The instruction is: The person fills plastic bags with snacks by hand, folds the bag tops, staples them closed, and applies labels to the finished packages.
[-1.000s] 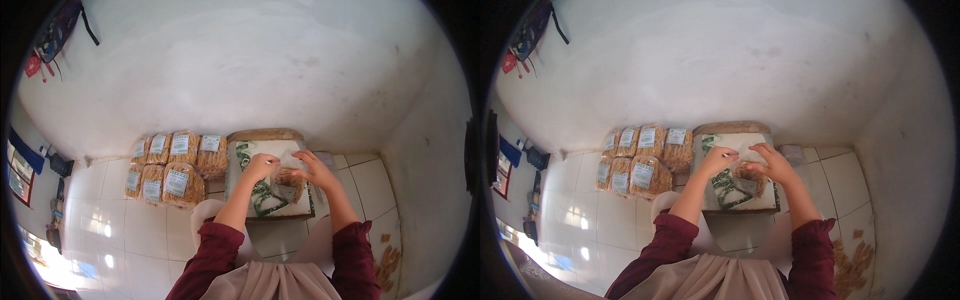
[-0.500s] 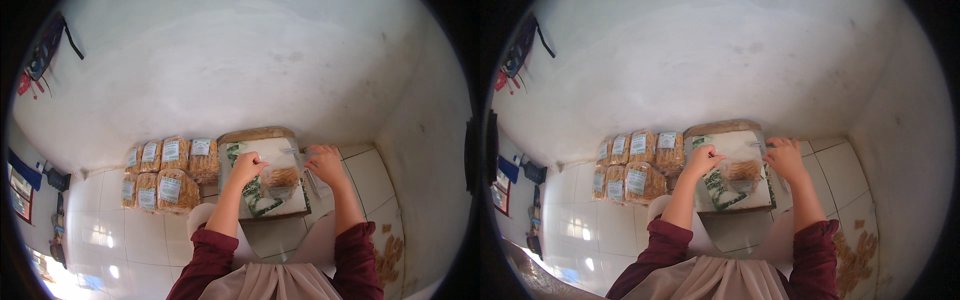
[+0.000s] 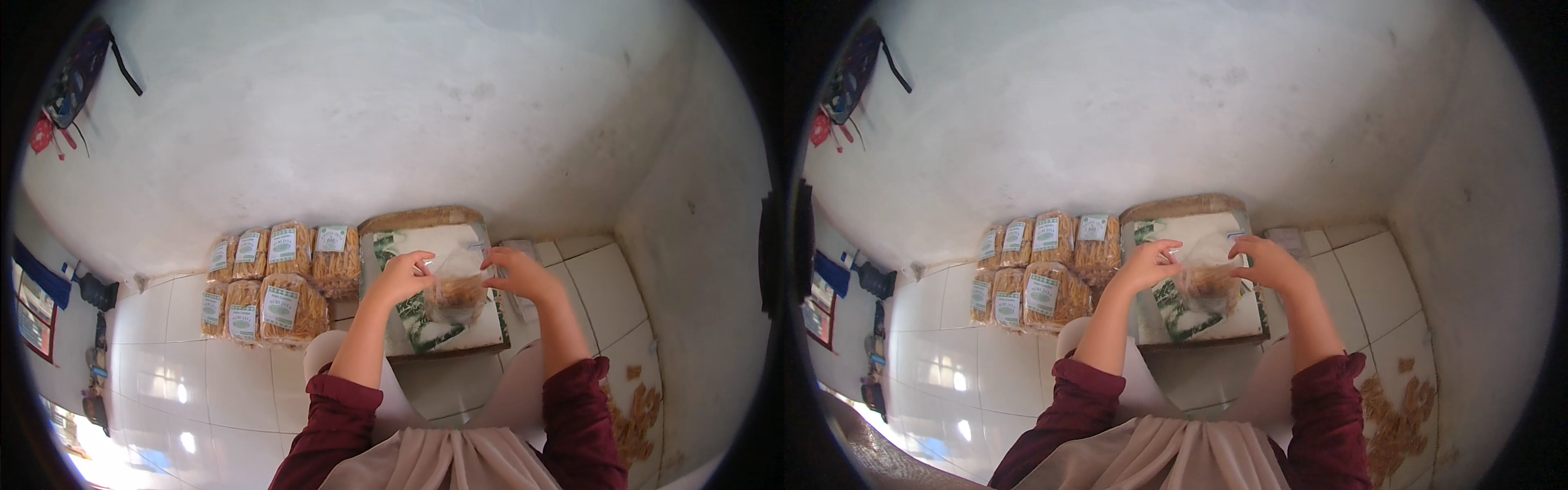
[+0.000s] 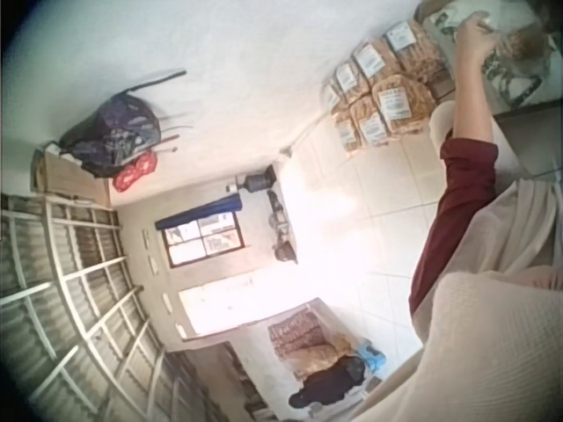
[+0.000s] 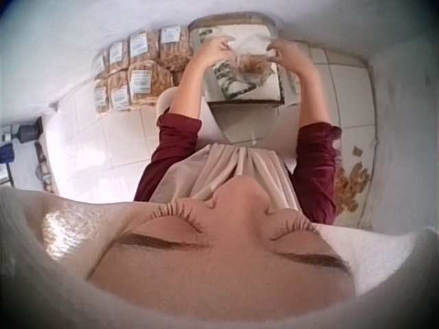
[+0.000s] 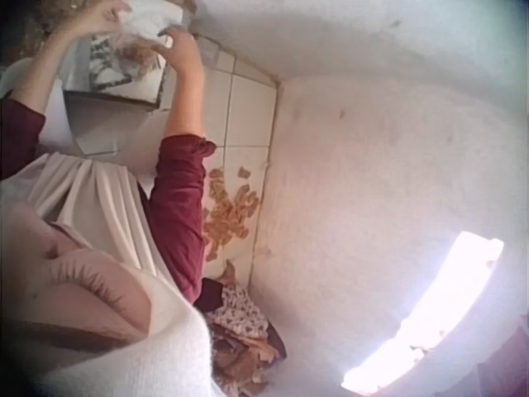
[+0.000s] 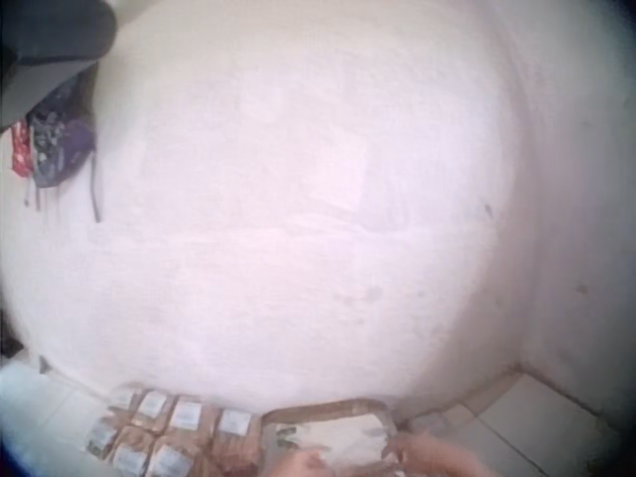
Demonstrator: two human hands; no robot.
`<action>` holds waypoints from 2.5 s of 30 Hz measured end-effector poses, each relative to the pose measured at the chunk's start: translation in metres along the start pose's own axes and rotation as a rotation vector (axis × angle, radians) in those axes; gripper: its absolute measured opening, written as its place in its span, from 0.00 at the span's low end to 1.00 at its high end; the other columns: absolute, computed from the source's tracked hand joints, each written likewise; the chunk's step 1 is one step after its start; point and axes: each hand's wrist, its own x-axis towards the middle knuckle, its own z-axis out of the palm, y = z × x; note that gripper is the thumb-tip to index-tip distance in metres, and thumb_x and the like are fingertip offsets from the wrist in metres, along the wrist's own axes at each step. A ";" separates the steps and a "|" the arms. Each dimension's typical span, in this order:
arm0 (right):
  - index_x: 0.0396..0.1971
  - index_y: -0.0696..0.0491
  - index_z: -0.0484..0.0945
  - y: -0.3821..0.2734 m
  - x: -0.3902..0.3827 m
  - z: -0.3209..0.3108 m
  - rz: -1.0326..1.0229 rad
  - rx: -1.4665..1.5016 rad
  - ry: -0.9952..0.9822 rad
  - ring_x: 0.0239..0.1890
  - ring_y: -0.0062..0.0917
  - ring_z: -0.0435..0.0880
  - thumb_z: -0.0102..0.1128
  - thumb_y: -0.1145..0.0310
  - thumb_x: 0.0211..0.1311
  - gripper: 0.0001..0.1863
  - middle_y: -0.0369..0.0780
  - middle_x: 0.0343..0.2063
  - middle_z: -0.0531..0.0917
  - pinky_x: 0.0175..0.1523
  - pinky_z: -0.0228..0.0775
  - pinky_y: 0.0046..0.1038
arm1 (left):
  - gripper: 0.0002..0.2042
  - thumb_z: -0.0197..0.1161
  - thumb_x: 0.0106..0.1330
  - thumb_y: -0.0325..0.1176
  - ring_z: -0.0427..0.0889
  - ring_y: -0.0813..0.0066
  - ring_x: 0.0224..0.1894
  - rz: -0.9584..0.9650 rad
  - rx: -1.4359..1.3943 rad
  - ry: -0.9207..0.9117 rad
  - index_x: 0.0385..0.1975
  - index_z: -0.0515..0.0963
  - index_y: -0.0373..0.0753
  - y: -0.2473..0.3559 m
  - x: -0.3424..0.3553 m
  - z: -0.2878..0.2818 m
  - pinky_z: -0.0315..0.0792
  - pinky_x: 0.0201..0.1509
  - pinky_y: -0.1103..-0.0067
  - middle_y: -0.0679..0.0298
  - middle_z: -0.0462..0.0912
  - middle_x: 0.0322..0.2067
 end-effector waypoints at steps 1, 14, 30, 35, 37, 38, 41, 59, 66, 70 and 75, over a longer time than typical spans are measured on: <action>0.28 0.56 0.78 0.003 0.000 0.002 -0.056 -0.001 0.026 0.37 0.35 0.80 0.63 0.70 0.46 0.08 0.41 0.40 0.81 0.43 0.70 0.32 | 0.15 0.60 0.57 0.29 0.82 0.75 0.28 0.025 -0.011 -0.009 0.45 0.75 0.33 0.000 0.002 0.004 0.73 0.34 0.80 0.60 0.81 0.28; 0.25 0.58 0.77 0.008 0.011 -0.003 0.041 0.055 0.051 0.33 0.38 0.80 0.61 0.73 0.48 0.05 0.42 0.31 0.83 0.40 0.71 0.31 | 0.08 0.62 0.57 0.31 0.83 0.74 0.24 -0.021 -0.009 0.266 0.26 0.78 0.31 0.002 0.000 -0.007 0.71 0.26 0.80 0.57 0.81 0.22; 0.41 0.54 0.74 0.009 0.019 -0.018 0.247 0.101 -0.043 0.30 0.26 0.77 0.60 0.76 0.47 0.17 0.40 0.26 0.78 0.41 0.69 0.26 | 0.07 0.63 0.55 0.29 0.78 0.71 0.27 0.074 0.118 0.309 0.28 0.79 0.30 -0.008 0.006 -0.010 0.72 0.34 0.77 0.57 0.79 0.26; 0.45 0.51 0.72 -0.029 0.037 -0.031 -0.020 -0.112 0.074 0.40 0.34 0.78 0.65 0.71 0.42 0.25 0.42 0.36 0.79 0.46 0.69 0.32 | 0.04 0.63 0.52 0.26 0.78 0.65 0.26 0.074 0.128 0.341 0.25 0.79 0.33 -0.009 0.005 -0.010 0.71 0.32 0.75 0.57 0.78 0.25; 0.48 0.49 0.71 -0.067 0.056 -0.022 -0.146 -0.189 0.004 0.45 0.37 0.77 0.66 0.69 0.40 0.28 0.43 0.42 0.78 0.47 0.69 0.35 | 0.05 0.63 0.53 0.27 0.78 0.68 0.27 0.042 0.156 0.322 0.27 0.79 0.33 -0.008 0.002 -0.012 0.71 0.34 0.76 0.57 0.78 0.25; 0.49 0.49 0.69 -0.069 0.062 -0.011 -0.127 -0.238 -0.045 0.45 0.37 0.77 0.67 0.68 0.40 0.30 0.43 0.43 0.78 0.48 0.69 0.36 | 0.05 0.63 0.53 0.27 0.78 0.67 0.27 0.052 0.166 0.334 0.27 0.79 0.33 -0.008 0.003 -0.010 0.71 0.34 0.76 0.56 0.78 0.26; 0.53 0.46 0.66 -0.057 0.079 0.018 -0.010 -0.360 -0.195 0.47 0.37 0.76 0.69 0.65 0.38 0.36 0.44 0.45 0.77 0.49 0.69 0.36 | 0.04 0.62 0.53 0.26 0.79 0.66 0.28 0.096 0.185 0.356 0.27 0.79 0.33 -0.005 0.010 -0.005 0.72 0.34 0.76 0.56 0.79 0.26; 0.33 0.43 0.84 0.016 0.072 0.045 0.044 -0.278 -0.274 0.36 0.35 0.80 0.55 0.70 0.45 0.14 0.41 0.31 0.82 0.43 0.73 0.34 | 0.15 0.64 0.53 0.28 0.78 0.77 0.24 -0.096 -0.311 0.196 0.42 0.76 0.36 -0.013 0.016 0.000 0.71 0.29 0.80 0.63 0.81 0.37; 0.32 0.43 0.84 0.015 0.070 0.041 0.047 -0.285 -0.251 0.33 0.36 0.80 0.57 0.69 0.46 0.12 0.41 0.28 0.82 0.41 0.72 0.34 | 0.18 0.67 0.53 0.33 0.73 0.82 0.23 -0.075 -0.154 0.084 0.43 0.74 0.37 -0.063 0.023 0.022 0.68 0.28 0.82 0.67 0.77 0.38; 0.34 0.42 0.84 0.016 0.071 0.041 0.046 -0.227 -0.251 0.35 0.36 0.80 0.56 0.72 0.44 0.15 0.41 0.29 0.82 0.41 0.72 0.34 | 0.11 0.65 0.53 0.31 0.75 0.75 0.27 0.036 -0.057 0.200 0.35 0.74 0.36 -0.081 0.026 0.028 0.69 0.31 0.78 0.66 0.78 0.34; 0.31 0.47 0.84 0.025 0.071 0.041 0.082 0.054 -0.194 0.30 0.35 0.81 0.56 0.78 0.42 0.15 0.45 0.27 0.82 0.39 0.72 0.30 | 0.07 0.61 0.52 0.25 0.74 0.65 0.35 0.462 0.341 0.381 0.29 0.71 0.37 -0.076 0.019 0.039 0.70 0.37 0.74 0.62 0.74 0.30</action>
